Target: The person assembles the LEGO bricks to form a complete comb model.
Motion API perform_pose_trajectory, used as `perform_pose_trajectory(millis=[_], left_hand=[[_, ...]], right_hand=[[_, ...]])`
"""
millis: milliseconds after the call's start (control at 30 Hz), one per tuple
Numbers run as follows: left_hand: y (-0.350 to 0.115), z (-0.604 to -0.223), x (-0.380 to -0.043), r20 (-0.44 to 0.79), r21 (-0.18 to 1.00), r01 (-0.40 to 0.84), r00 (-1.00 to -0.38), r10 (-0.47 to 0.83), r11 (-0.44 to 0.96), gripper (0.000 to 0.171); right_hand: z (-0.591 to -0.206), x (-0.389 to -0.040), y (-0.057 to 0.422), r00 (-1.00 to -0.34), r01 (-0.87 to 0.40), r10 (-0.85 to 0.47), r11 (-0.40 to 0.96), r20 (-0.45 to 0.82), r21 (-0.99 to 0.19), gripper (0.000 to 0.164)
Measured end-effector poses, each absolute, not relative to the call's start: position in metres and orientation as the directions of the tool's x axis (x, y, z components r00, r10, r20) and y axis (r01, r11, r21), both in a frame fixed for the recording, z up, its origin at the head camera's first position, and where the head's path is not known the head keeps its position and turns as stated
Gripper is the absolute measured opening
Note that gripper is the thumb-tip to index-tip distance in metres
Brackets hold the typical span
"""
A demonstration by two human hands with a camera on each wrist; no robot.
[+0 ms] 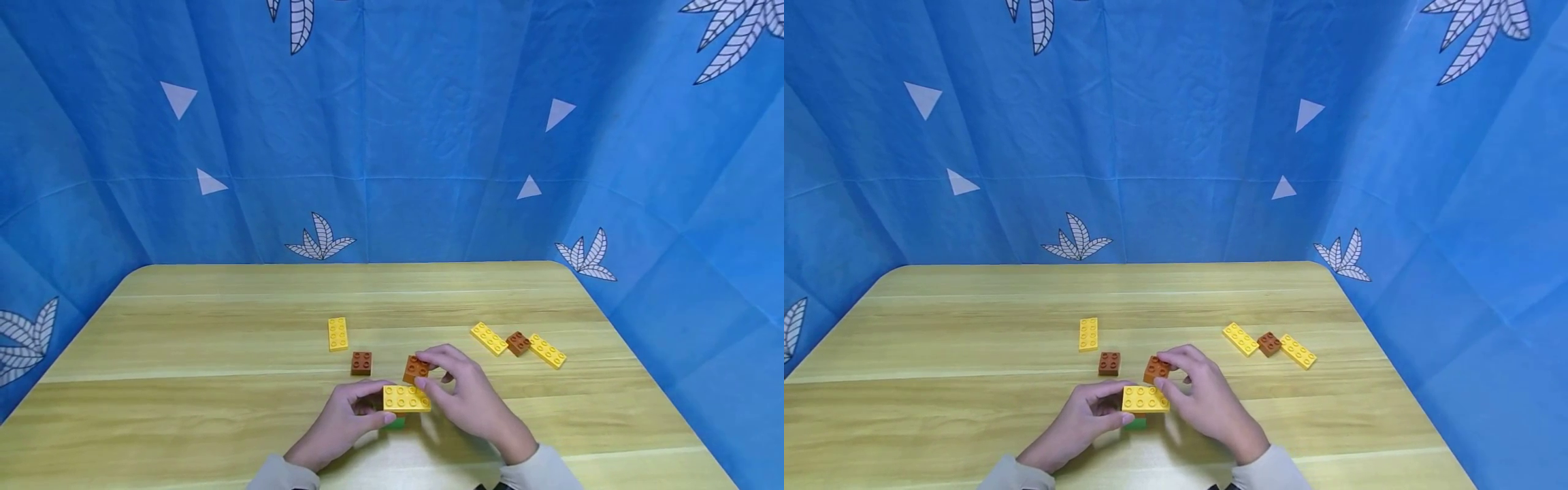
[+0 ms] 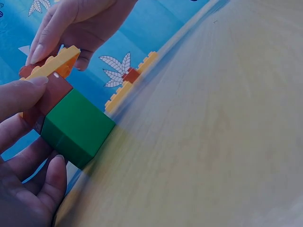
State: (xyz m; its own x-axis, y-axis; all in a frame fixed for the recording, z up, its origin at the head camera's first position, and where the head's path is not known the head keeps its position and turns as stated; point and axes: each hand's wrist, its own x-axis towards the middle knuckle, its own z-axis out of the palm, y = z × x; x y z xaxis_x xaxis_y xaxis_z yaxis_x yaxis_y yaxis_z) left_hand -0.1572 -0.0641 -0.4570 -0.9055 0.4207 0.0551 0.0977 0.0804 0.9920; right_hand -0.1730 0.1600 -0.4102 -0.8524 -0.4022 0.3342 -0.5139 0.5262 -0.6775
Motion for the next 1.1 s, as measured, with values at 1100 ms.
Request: perform_pose_trajectory(millis=[1100], left_hand=[[-0.065, -0.457, -0.158, 0.079, 0.989, 0.126, -0.903, 0.423, 0.083, 0.04]], right_hand=[[-0.409, -0.165, 0.145, -0.773, -0.606, -0.511, 0.417, 0.377, -0.677, 0.034]])
